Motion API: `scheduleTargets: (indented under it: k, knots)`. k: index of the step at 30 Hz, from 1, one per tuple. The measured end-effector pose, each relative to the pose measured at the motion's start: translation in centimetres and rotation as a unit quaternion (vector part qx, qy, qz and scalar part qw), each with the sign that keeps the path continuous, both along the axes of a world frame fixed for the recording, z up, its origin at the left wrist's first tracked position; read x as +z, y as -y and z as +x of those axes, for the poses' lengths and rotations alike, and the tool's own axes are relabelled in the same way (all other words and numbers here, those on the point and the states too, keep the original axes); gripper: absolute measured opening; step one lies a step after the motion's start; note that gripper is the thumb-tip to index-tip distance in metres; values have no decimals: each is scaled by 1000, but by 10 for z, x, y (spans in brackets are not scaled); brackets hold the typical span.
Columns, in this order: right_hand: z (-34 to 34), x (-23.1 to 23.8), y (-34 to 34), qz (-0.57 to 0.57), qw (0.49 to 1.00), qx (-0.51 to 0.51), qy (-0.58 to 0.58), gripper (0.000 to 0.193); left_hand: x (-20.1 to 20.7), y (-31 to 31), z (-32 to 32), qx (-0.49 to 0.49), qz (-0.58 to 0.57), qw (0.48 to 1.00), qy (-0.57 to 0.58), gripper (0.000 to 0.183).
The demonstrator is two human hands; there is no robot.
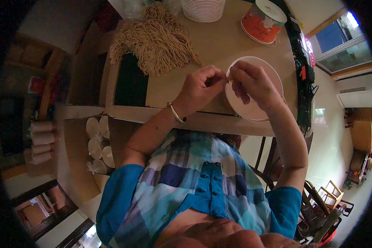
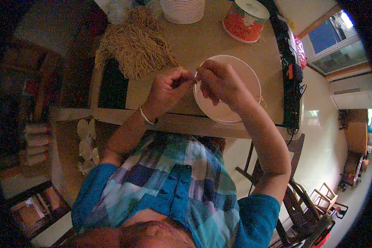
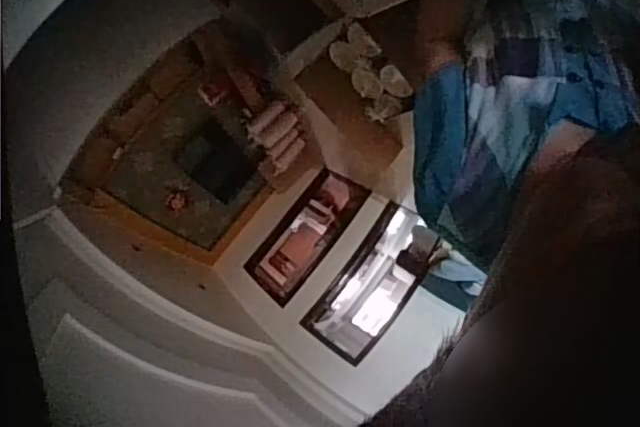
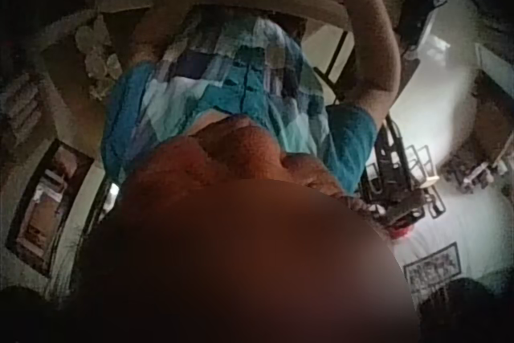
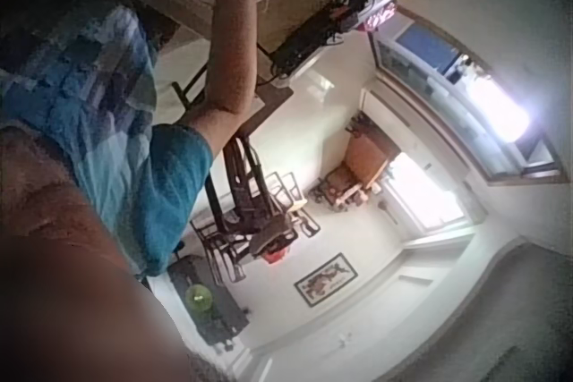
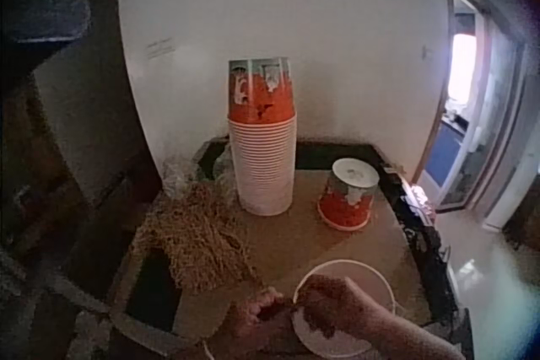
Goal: The recorder is threading a thin yellow string through pre-drilled holes on the side of a plastic bucket to create a handle.
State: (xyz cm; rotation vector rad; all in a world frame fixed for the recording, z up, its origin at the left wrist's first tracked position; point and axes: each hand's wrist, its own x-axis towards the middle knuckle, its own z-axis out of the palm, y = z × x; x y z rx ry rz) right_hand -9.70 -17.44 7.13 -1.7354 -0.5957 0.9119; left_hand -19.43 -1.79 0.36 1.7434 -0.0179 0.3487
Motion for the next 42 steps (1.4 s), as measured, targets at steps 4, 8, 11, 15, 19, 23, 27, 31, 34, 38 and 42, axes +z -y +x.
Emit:
scheduleTargets:
  k: [4, 8, 11, 15, 19, 23, 27, 31, 34, 38, 42]
  knots:
    - [-2, -3, 3, -7, 999, -26, -20, 16, 1, 1, -1, -3, -42, 999, -30, 9]
    - [-10, -12, 12, 49, 998, -6, 24, 12, 1, 0, -1, -17, -93, 994, -54, 9]
    - [-6, -20, 19, 67, 998, 2, 11, 12, 0, 0, -2, -27, -121, 990, -62, 9]
    - [-6, -15, 18, 70, 997, 18, 20, 14, 5, 0, -3, -39, -139, 986, -80, 9]
    - [-11, -4, 10, 31, 999, 12, 19, 16, 6, 0, -4, -31, -115, 990, -75, 8]
    - [-11, -3, 7, 7, 998, 25, 53, 13, 6, -1, -3, -23, -43, 998, -28, 8]
    - [-8, -4, 7, -12, 997, 29, 66, 13, 6, -3, -3, -22, 6, 1000, 9, 7]
    - [-10, -1, 5, -47, 994, 34, 89, 15, 6, -4, -3, -18, 44, 998, 29, 7]
    - [-9, 3, 3, -71, 993, 27, 88, 18, 11, -4, -5, -21, 47, 998, 17, 8]
    - [-8, 1, 2, -80, 995, 11, 55, 19, 11, -5, -4, -26, 60, 998, 22, 9]
    - [-7, -3, 3, -63, 990, 21, 121, 19, 10, -6, -4, -37, 49, 998, 3, 8]
